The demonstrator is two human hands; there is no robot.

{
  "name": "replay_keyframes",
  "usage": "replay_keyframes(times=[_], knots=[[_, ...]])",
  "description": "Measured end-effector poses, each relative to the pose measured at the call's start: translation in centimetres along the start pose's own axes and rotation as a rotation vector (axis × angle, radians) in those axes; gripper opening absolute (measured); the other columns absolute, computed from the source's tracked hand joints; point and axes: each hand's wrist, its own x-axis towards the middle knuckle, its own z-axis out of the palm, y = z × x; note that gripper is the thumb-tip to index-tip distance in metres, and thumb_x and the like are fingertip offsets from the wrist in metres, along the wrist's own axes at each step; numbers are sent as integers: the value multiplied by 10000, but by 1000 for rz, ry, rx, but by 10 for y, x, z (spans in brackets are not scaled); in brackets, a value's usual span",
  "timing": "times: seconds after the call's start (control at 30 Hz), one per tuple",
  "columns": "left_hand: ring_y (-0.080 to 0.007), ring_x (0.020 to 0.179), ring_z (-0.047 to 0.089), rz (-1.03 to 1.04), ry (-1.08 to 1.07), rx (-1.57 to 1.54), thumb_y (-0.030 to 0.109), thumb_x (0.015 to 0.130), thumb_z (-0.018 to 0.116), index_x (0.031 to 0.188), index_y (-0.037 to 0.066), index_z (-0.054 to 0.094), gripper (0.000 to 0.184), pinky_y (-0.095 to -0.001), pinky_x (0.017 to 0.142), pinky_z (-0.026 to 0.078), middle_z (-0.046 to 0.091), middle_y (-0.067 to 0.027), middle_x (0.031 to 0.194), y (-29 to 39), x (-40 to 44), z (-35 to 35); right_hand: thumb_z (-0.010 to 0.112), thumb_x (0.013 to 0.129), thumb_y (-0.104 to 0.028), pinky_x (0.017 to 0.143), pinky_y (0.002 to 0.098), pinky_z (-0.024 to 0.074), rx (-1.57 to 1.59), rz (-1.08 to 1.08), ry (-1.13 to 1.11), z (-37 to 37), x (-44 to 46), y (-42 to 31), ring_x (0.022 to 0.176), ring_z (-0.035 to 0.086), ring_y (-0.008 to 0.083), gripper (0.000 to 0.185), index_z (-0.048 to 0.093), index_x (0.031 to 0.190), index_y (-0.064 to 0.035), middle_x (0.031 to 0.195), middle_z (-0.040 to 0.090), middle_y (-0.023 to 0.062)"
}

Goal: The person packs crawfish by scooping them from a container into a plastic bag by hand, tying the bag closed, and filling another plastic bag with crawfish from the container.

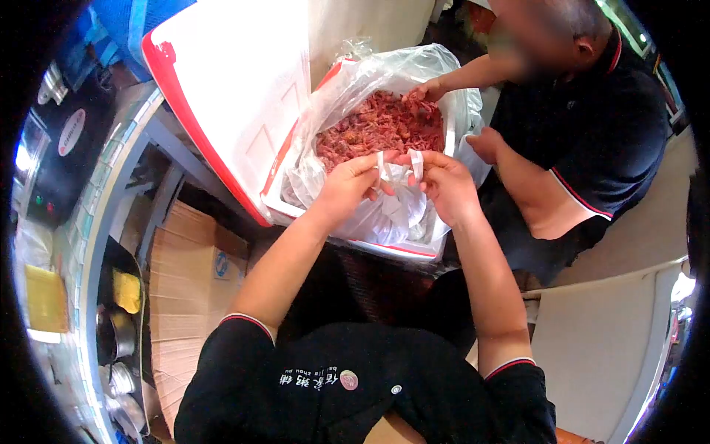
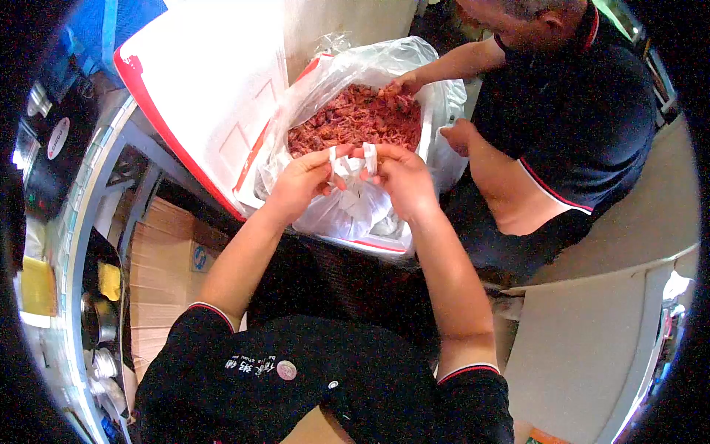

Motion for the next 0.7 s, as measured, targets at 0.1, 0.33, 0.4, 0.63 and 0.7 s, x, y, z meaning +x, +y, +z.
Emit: replay_keyframes(times=[0.1, 0.33, 0.4, 0.63, 0.7], knots=[[-93, 708, 590, 19, 71, 237, 61, 878, 407, 1262, 26, 491, 395, -209, 562, 436, 616, -57, 999, 0, -3, 9, 511, 788, 20, 520, 170, 383, -139, 27, 86, 9, -5, 6, 643, 550, 77, 259, 637, 1014, 2, 812, 641, 46], [-195, 676, 650, 48, 131, 345, -5, 761, 553, 1026, 9, 580, 267, -292, 540, 476, 635, -90, 855, 0, -4, 24, 557, 802, -15, 487, 160, 365, -58, 226, -66, 11, -1, 8, 641, 550, 79, 204, 620, 996, -22, 796, 624, 25], [-280, 707, 640, 302, 203, 790, 38, 710, 599, 937, 16, 598, 228, -355, 609, 478, 626, -140, 775, -5, 0, 25, 599, 783, -58, 507, 176, 386, -189, 186, 18, 12, -5, 5, 651, 555, 88, 178, 586, 959, -32, 800, 612, 30], [-326, 685, 566, 340, 140, 1107, 212, 691, 649, 706, 33, 619, 182, -410, 649, 437, 596, -140, 680, -5, -23, -7, 716, 717, -114, 585, 224, 426, -806, -112, 4, -34, -17, -7, 663, 541, 81, 227, 557, 866, -51, 755, 607, 29], [-321, 684, 565, 345, 130, 1257, 220, 695, 648, 695, 38, 618, 184, -408, 650, 436, 594, -135, 675, -11, -33, -24, 704, 735, -123, 605, 216, 414, -824, 27, 53, -57, -18, 12, 676, 539, 77, 206, 554, 855, -49, 761, 609, 27]])
